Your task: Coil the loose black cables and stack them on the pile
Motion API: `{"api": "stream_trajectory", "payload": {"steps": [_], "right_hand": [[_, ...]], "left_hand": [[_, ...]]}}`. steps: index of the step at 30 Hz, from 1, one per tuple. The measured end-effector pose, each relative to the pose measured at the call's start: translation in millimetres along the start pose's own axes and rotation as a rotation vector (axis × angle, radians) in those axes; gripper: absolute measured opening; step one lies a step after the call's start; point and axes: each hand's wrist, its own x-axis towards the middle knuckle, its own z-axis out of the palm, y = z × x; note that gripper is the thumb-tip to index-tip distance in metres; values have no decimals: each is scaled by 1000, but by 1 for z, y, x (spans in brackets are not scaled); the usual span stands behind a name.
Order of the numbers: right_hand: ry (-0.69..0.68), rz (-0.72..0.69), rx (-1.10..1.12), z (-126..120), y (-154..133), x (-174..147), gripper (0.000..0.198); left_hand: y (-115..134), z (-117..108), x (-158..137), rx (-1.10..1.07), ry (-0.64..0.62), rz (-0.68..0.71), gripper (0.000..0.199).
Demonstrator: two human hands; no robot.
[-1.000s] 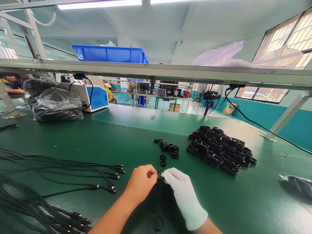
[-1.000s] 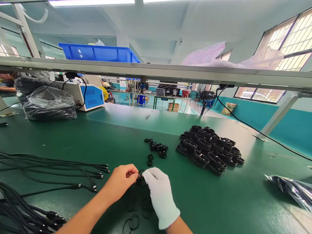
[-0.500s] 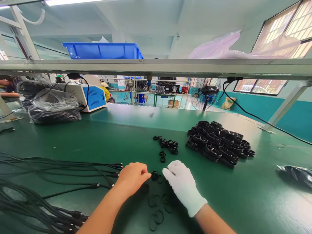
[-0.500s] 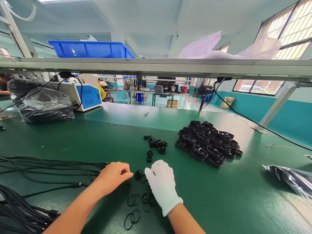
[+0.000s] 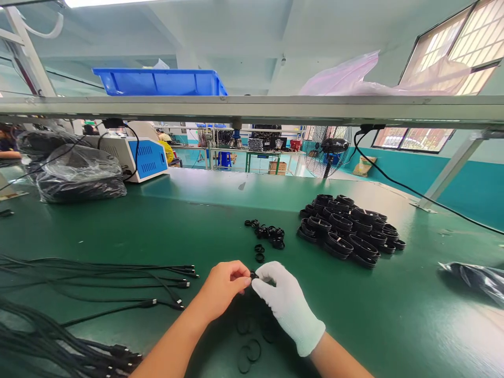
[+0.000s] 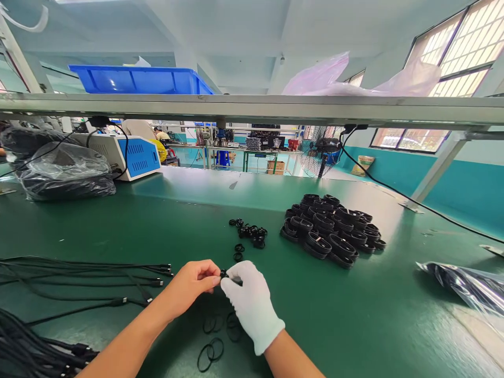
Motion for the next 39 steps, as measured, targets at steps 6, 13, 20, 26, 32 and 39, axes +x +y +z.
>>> {"api": "stream_trajectory", "payload": {"steps": [6, 13, 20, 26, 32, 39], "right_hand": [[-38, 77, 103, -5, -1, 1, 19], [-59, 94, 177, -3, -2, 1, 17], [8, -1, 61, 2, 2, -1, 10], [-29, 99, 182, -7, -3, 0, 16], [-32, 97, 149, -3, -1, -2, 13], [-61, 74, 248, -7, -7, -1, 19]], "left_hand": [[0, -7, 1, -183, 70, -65, 15], [3, -5, -1, -267, 6, -78, 13], [3, 4, 0, -203, -8, -99, 14], [-2, -23, 0, 21, 144, -98, 18], [7, -9, -7, 256, 106, -64, 16], [8, -10, -7, 369, 131, 44, 20]]}}
